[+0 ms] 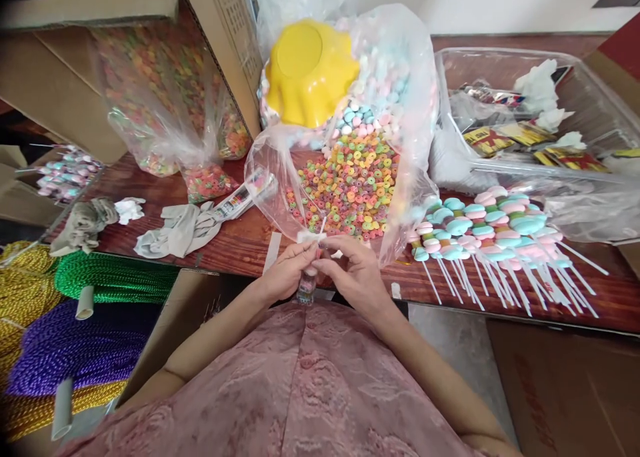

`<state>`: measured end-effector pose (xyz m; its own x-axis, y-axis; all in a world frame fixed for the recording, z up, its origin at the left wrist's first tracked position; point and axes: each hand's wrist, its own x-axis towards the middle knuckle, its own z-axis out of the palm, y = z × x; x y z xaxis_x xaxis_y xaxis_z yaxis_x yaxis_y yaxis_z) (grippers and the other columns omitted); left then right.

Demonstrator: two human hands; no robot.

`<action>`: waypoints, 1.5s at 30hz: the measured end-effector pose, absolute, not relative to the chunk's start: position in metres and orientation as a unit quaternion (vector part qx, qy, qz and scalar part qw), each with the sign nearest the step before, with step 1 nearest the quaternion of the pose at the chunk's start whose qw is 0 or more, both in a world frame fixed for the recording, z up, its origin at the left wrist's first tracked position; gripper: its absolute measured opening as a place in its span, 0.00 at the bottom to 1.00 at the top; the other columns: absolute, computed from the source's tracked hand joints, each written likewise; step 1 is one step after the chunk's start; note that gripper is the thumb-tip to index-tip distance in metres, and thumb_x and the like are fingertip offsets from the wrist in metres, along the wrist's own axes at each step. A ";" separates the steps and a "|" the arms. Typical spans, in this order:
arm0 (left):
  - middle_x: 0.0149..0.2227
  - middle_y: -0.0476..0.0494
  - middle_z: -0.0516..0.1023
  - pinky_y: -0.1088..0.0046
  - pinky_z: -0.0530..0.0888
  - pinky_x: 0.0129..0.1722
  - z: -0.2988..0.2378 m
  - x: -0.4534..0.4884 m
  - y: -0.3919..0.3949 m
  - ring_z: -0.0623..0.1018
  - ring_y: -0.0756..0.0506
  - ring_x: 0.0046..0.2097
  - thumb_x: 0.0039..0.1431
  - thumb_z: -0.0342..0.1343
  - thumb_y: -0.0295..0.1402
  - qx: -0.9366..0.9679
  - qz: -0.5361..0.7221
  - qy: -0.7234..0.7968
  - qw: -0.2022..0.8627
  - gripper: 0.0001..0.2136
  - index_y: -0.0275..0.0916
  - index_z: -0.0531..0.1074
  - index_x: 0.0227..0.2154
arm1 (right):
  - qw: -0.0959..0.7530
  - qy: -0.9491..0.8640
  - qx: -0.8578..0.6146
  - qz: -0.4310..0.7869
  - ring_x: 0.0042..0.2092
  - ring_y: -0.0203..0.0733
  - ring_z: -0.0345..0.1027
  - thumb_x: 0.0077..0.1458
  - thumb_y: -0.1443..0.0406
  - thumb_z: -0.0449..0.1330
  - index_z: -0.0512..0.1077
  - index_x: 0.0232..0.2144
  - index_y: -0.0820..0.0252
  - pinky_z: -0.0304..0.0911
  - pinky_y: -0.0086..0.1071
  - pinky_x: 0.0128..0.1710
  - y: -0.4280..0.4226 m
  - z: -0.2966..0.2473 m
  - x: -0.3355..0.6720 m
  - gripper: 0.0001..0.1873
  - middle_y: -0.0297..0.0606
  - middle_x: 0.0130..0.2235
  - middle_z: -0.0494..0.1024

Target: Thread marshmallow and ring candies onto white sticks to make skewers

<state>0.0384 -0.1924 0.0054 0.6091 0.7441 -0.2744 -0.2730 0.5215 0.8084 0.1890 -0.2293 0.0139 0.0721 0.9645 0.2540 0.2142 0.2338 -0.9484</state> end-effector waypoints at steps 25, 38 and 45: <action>0.23 0.49 0.68 0.76 0.65 0.27 -0.005 0.017 -0.193 0.69 0.53 0.25 0.50 0.64 0.50 0.387 0.133 0.231 0.883 0.22 0.36 0.64 0.22 | 0.249 -0.902 -0.343 0.079 0.61 0.50 0.62 0.61 0.65 0.59 0.72 0.50 0.38 0.51 0.53 0.58 -0.216 0.016 0.235 0.17 0.28 0.55 0.77; 0.30 0.44 0.69 0.69 0.65 0.40 0.024 0.026 -0.171 0.68 0.46 0.35 0.63 0.49 0.35 0.816 0.257 0.369 0.364 0.10 0.38 0.67 0.27 | 0.126 -0.880 -0.434 0.147 0.35 0.41 0.67 0.63 0.64 0.53 0.73 0.25 0.57 0.57 0.37 0.38 -0.170 0.041 0.231 0.15 0.36 0.28 0.76; 0.21 0.50 0.68 0.76 0.61 0.22 0.023 0.017 -0.162 0.65 0.53 0.20 0.56 0.54 0.40 0.571 0.148 0.311 0.745 0.12 0.38 0.65 0.23 | 0.165 -0.910 -0.367 0.100 0.59 0.46 0.62 0.65 0.64 0.53 0.73 0.46 0.42 0.50 0.49 0.60 -0.190 0.056 0.235 0.12 0.27 0.49 0.78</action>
<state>0.0174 -0.1622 0.0226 0.7627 0.5763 -0.2936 0.1343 0.3030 0.9435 0.2351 -0.1896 0.0561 -0.6770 0.7004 0.2263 0.6344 0.7111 -0.3032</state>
